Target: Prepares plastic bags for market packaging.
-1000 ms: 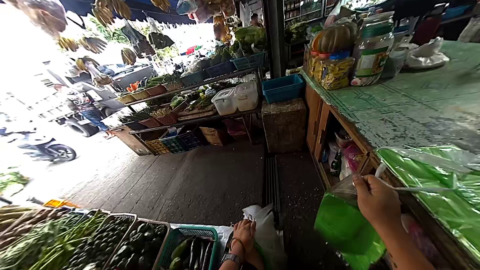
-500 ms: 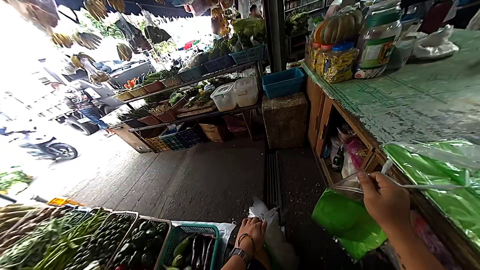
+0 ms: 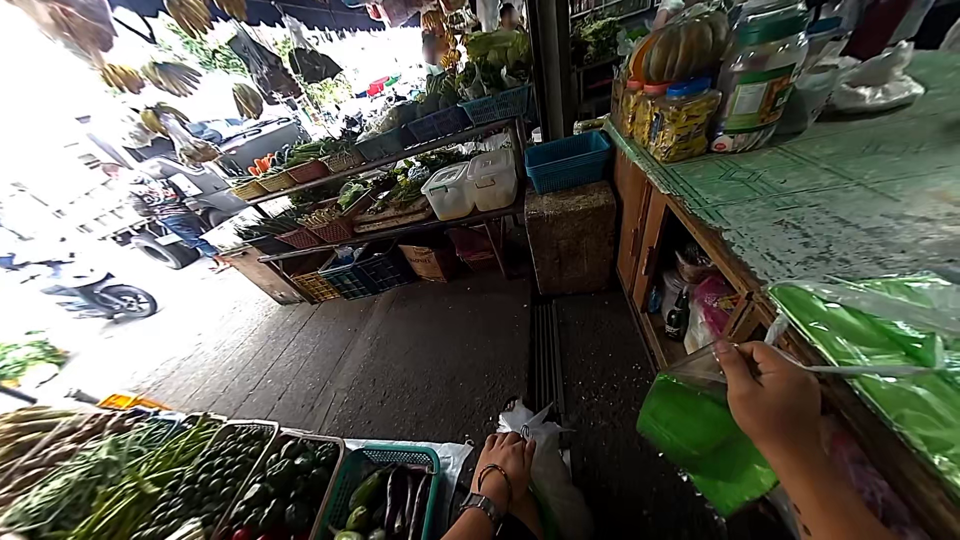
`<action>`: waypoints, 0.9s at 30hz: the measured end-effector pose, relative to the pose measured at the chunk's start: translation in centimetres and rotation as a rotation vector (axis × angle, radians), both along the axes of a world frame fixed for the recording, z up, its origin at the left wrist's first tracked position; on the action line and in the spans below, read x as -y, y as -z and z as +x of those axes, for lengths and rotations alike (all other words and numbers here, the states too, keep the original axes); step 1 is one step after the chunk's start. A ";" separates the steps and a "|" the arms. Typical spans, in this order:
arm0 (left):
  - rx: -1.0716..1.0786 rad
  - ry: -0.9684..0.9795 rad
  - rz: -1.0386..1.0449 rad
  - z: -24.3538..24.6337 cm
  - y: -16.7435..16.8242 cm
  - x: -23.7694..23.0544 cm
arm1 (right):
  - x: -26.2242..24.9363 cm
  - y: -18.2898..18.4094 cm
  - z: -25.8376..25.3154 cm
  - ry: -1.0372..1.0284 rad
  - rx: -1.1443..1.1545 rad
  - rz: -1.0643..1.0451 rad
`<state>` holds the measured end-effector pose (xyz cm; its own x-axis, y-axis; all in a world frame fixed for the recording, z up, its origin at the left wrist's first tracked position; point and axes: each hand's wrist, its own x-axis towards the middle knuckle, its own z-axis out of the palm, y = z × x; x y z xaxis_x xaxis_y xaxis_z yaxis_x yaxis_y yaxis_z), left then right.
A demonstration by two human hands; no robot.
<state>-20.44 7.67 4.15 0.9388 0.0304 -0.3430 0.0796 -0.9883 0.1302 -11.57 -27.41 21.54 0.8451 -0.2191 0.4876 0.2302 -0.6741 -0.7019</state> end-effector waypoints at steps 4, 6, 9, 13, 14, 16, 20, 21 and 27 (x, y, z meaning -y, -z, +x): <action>0.020 -0.004 -0.025 0.0 0.5 -0.2 | -0.2 0.0 -0.1 -0.023 -0.008 -0.008; 0.024 -0.003 -0.027 -0.1 0.6 -0.2 | -0.3 0.0 -0.1 -0.024 -0.014 -0.007; 0.020 -0.001 -0.027 -0.1 0.5 -0.3 | -0.4 -0.1 -0.2 -0.015 -0.012 -0.008; 0.030 0.005 -0.019 -0.1 0.6 -0.3 | -0.3 0.0 0.0 -0.014 0.009 -0.009; 0.032 0.005 -0.017 -0.1 0.6 -0.3 | -0.3 0.1 0.0 -0.013 0.015 -0.006; 0.024 0.004 -0.018 -0.1 0.5 -0.3 | -0.2 0.1 0.1 -0.014 0.013 -0.008; 0.029 0.008 -0.020 -0.2 0.3 -0.1 | -0.2 0.3 0.2 -0.010 -0.013 -0.019; 0.028 0.007 -0.020 -0.1 0.3 -0.1 | -0.2 0.3 0.2 -0.010 -0.016 -0.020; 0.023 0.001 -0.021 -0.1 0.3 -0.1 | -0.2 0.3 0.1 -0.008 -0.009 -0.014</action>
<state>-20.59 7.75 3.81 0.9465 0.0230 -0.3219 0.0758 -0.9854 0.1525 -11.43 -27.25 21.20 0.8515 -0.2051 0.4826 0.2292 -0.6823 -0.6943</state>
